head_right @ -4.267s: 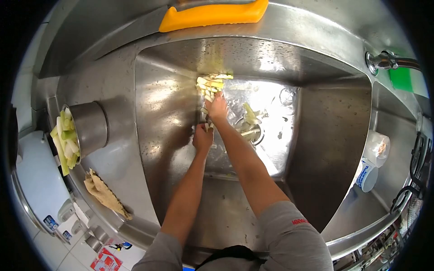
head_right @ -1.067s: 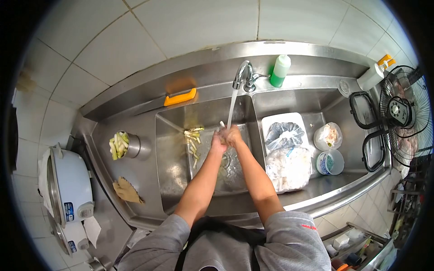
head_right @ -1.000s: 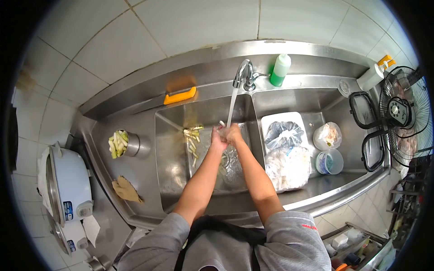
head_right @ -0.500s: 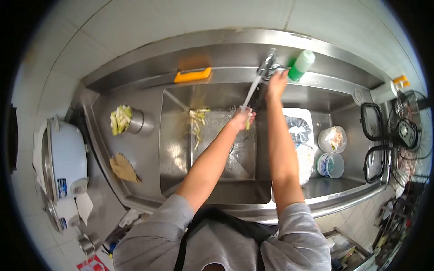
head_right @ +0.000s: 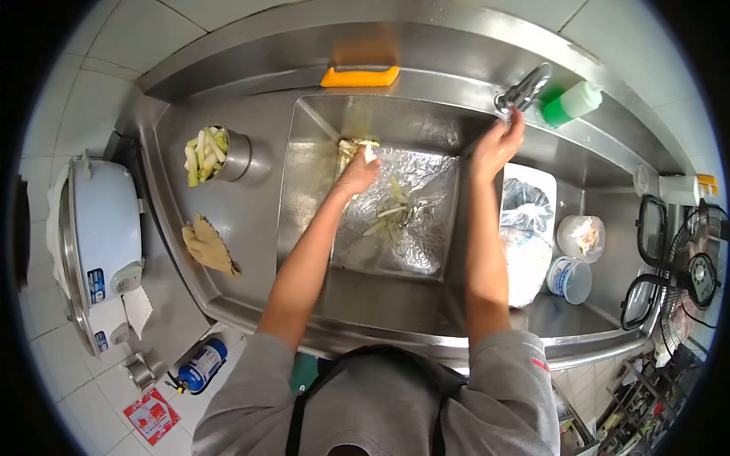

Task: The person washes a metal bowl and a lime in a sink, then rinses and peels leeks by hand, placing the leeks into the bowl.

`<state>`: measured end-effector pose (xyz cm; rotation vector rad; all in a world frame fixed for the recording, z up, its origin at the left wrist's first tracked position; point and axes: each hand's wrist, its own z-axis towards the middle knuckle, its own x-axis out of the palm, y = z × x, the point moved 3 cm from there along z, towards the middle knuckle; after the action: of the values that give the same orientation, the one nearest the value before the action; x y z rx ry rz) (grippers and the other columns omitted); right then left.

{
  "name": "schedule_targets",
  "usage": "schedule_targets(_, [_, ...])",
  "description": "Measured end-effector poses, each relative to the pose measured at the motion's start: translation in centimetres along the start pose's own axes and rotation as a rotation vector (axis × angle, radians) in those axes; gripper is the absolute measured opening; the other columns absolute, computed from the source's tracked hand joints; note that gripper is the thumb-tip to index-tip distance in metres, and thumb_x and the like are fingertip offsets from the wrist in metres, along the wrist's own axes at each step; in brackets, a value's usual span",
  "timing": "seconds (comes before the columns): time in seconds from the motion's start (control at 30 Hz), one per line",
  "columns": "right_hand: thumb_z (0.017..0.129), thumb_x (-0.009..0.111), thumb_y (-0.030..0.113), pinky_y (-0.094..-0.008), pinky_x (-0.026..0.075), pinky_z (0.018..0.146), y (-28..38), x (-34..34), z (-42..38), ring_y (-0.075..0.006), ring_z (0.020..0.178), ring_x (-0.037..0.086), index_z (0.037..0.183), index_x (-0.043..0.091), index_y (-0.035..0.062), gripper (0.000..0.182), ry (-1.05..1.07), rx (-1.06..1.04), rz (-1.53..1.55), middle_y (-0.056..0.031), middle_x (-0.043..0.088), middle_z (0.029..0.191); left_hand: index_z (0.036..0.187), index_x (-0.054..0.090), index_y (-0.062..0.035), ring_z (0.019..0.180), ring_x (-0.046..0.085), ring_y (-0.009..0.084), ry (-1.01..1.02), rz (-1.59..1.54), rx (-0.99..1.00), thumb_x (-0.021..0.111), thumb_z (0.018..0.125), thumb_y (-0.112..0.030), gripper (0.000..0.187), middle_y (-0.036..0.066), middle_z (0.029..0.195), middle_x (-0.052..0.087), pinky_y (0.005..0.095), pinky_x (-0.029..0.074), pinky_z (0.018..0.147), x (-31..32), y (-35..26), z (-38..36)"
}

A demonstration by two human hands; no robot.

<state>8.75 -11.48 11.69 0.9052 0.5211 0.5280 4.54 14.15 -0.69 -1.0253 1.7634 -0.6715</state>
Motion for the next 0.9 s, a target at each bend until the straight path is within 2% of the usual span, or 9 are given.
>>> schedule_targets(0.03, [0.076, 0.04, 0.002, -0.0321, 0.038, 0.076, 0.3, 0.4, -3.4, -0.0252, 0.088, 0.048, 0.096, 0.05, -0.0026, 0.023, 0.075, 0.038, 0.087, -0.0153, 0.052, 0.096, 0.105, 0.04, -0.0002, 0.071, 0.053, 0.0206, -0.032, 0.064, 0.076, 0.048, 0.082, -0.021, 0.032, 0.013, 0.089, 0.054, 0.0316, 0.042, 0.066, -2.1, -1.5, -1.5])
schedule_targets(0.1, [0.075, 0.045, 0.0, -0.0331, 0.038, 0.07, -1.4, 2.0, -11.4, -0.0255, 0.074, 0.048, 0.085, 0.052, -0.0007, 0.013, 0.198, 0.015, -0.012, -0.0138, 0.052, 0.082, 0.101, 0.043, -0.0039, 0.085, 0.055, 0.031, -0.131, 0.151, 0.055, 0.049, 0.081, -0.021, 0.027, 0.017, 0.093, 0.056, 0.0354, 0.041, 0.073, -6.6, -4.8, -5.3])
schedule_targets(0.17, [0.074, 0.048, 0.004, -0.0319, 0.039, 0.072, -9.0, 4.7, -21.7, -0.0276, 0.079, 0.05, 0.086, 0.056, 0.0033, 0.015, 0.749, 0.29, -0.058, -0.0157, 0.052, 0.086, 0.1, 0.045, -0.0071, 0.084, 0.055, 0.0326, -0.272, 0.32, 0.019, 0.049, 0.08, -0.021, 0.024, 0.015, 0.09, 0.057, 0.0372, 0.042, 0.072, -10.6, -5.7, -8.1])
schedule_targets(0.23, [0.073, 0.051, 0.008, -0.0346, 0.039, 0.075, -13.2, 5.8, -29.0, -0.0264, 0.09, 0.049, 0.094, 0.055, 0.0065, 0.021, 1.333, 0.099, -0.342, -0.011, 0.053, 0.092, 0.102, 0.044, -0.0082, 0.083, 0.054, 0.0339, -0.387, 0.482, -0.039, 0.049, 0.08, -0.022, 0.026, 0.016, 0.09, 0.057, 0.0396, 0.042, 0.07, -14.3, -4.8, -10.2])
schedule_targets(0.43, [0.071, 0.053, 0.014, -0.0346, 0.034, 0.082, -18.4, 5.9, -35.2, -0.0188, 0.099, 0.043, 0.094, 0.053, 0.0133, 0.024, 1.459, -0.219, -0.8, -0.0019, 0.049, 0.102, 0.106, 0.043, -0.01, 0.085, 0.053, 0.0337, -0.517, 0.678, -0.186, 0.049, 0.08, -0.018, 0.028, 0.015, 0.095, 0.053, 0.0396, 0.042, 0.069, -20.6, -0.2, -14.3])
schedule_targets(0.53, [0.065, 0.059, 0.018, -0.0346, 0.032, 0.081, -17.2, 5.2, -35.3, -0.0212, 0.096, 0.043, 0.09, 0.056, 0.0155, 0.025, 1.4, -0.21, -0.708, -0.0037, 0.051, 0.095, 0.113, 0.041, -0.0116, 0.094, 0.049, 0.0307, -0.542, 0.66, -0.315, 0.054, 0.078, -0.019, 0.038, 0.012, 0.106, 0.047, 0.038, 0.04, 0.074, -21.8, 1.1, -15.1])
schedule_targets(0.63, [0.062, 0.062, 0.022, -0.0347, 0.033, 0.08, -15.7, 6.1, -33.9, -0.0221, 0.091, 0.046, 0.094, 0.058, 0.0165, 0.033, 1.291, -0.325, -0.694, -0.0047, 0.056, 0.089, 0.116, 0.04, -0.0109, 0.096, 0.047, 0.0307, -0.58, 0.729, -0.152, 0.058, 0.075, -0.019, 0.045, 0.012, 0.108, 0.047, 0.0377, 0.039, 0.078, -22.6, 1.1, -15.5])
schedule_targets(0.73, [0.065, 0.064, 0.033, -0.0386, 0.041, 0.07, -12.8, 10.2, -32.1, -0.0291, 0.08, 0.053, 0.092, 0.059, 0.0113, 0.035, 1.315, -0.007, -0.537, -0.0114, 0.058, 0.077, 0.115, 0.042, -0.0083, 0.099, 0.046, 0.0304, -0.612, 0.715, -0.174, 0.059, 0.074, -0.017, 0.046, 0.013, 0.109, 0.046, 0.0358, 0.038, 0.082, -22.2, -1.6, -16.0])
schedule_targets(0.9, [0.068, 0.063, 0.034, -0.0399, 0.044, 0.07, -12.5, 19.6, -35.6, -0.0312, 0.084, 0.053, 0.1, 0.046, 0.0071, 0.045, 1.238, 0.199, -0.448, -0.0132, 0.051, 0.094, 0.111, 0.046, -0.0051, 0.097, 0.048, 0.03, -0.627, 0.617, -0.008, 0.058, 0.075, -0.015, 0.039, 0.015, 0.106, 0.049, 0.0342, 0.038, 0.082, -19.9, -3.5, -16.7])
